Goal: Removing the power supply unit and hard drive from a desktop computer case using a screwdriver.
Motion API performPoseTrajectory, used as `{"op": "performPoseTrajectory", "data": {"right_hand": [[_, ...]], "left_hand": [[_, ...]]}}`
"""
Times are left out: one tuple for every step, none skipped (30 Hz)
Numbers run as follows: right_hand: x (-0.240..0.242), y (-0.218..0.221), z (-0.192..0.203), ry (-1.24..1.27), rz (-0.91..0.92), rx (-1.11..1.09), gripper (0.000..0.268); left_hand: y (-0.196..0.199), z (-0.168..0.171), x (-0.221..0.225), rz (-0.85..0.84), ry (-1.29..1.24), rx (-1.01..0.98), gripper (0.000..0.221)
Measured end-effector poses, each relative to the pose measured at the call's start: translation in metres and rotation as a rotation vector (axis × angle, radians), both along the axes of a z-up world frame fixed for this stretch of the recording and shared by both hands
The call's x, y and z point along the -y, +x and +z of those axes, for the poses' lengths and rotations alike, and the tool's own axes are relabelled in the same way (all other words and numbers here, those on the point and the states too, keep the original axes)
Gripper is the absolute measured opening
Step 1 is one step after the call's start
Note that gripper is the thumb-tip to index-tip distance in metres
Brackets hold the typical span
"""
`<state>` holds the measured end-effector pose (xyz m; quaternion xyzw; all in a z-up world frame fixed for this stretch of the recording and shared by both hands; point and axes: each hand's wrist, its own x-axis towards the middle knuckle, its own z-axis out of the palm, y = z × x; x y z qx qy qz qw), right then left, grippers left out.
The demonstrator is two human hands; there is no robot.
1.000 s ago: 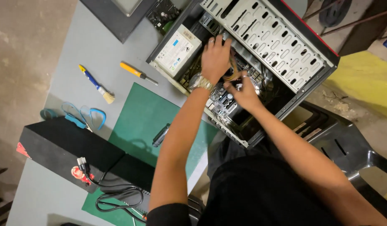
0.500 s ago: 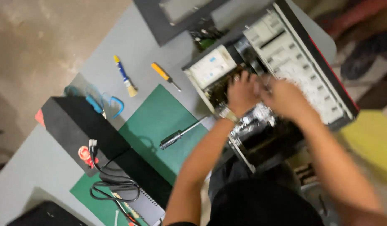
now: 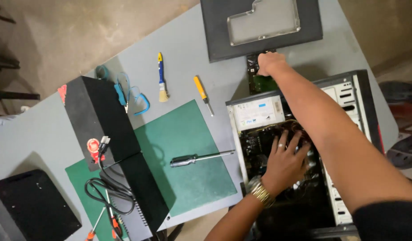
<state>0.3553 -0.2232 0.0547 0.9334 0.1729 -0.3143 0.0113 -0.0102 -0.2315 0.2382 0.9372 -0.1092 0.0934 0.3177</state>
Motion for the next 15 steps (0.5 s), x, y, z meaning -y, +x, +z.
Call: {"op": "performPoseTrajectory", "data": {"right_hand": [[0.007, 0.016, -0.023, -0.002, 0.015, -0.031, 0.025], [0.013, 0.019, 0.000, -0.001, 0.017, -0.030, 0.025], [0.021, 0.021, 0.024, 0.050, 0.016, -0.057, 0.027], [0.029, 0.021, 0.049, 0.100, 0.015, -0.083, 0.029], [0.041, 0.019, 0.089, 0.103, 0.011, -0.082, 0.029], [0.055, 0.015, 0.130, 0.071, -0.052, -0.123, 0.037], [0.069, 0.006, 0.170, 0.037, -0.118, -0.172, 0.046], [0.082, 0.010, 0.151, 0.039, -0.123, -0.180, 0.046], [0.098, 0.016, 0.134, 0.005, -0.199, -0.174, 0.052], [0.113, 0.023, 0.118, -0.029, -0.275, -0.170, 0.059], [0.119, 0.020, 0.106, -0.023, -0.278, -0.162, 0.059], [0.126, 0.018, 0.094, 0.054, -0.285, -0.153, 0.060], [0.132, 0.015, 0.080, 0.133, -0.295, -0.146, 0.061], [0.129, 0.014, 0.090, 0.141, -0.300, -0.141, 0.061], [0.129, 0.010, 0.099, 0.135, -0.301, -0.167, 0.062]], "left_hand": [[0.004, 0.007, -0.001, 0.011, -0.056, 0.032, 0.052], [0.017, 0.027, -0.020, 0.013, -0.055, 0.033, 0.052], [0.028, 0.048, -0.038, -0.007, -0.145, -0.095, 0.036], [0.038, 0.070, -0.057, -0.027, -0.233, -0.225, 0.028], [0.063, 0.087, -0.075, -0.030, -0.230, -0.224, 0.028], [0.086, 0.104, -0.093, 0.160, -0.273, -0.421, 0.019], [0.106, 0.123, -0.109, 0.348, -0.312, -0.628, 0.012], [0.133, 0.092, -0.113, 0.345, -0.307, -0.636, 0.012], [0.163, 0.060, -0.115, 0.388, -0.214, -0.503, 0.028], [0.193, 0.029, -0.117, 0.426, -0.123, -0.368, 0.045], [0.222, -0.011, -0.104, 0.424, -0.120, -0.359, 0.045], [0.252, -0.050, -0.091, 0.437, 0.051, -0.512, 0.061], [0.282, -0.090, -0.079, 0.448, 0.228, -0.663, 0.080], [0.287, -0.095, -0.071, 0.445, 0.235, -0.655, 0.080], [0.290, -0.101, -0.059, 0.411, 0.364, -0.717, 0.104]]}}
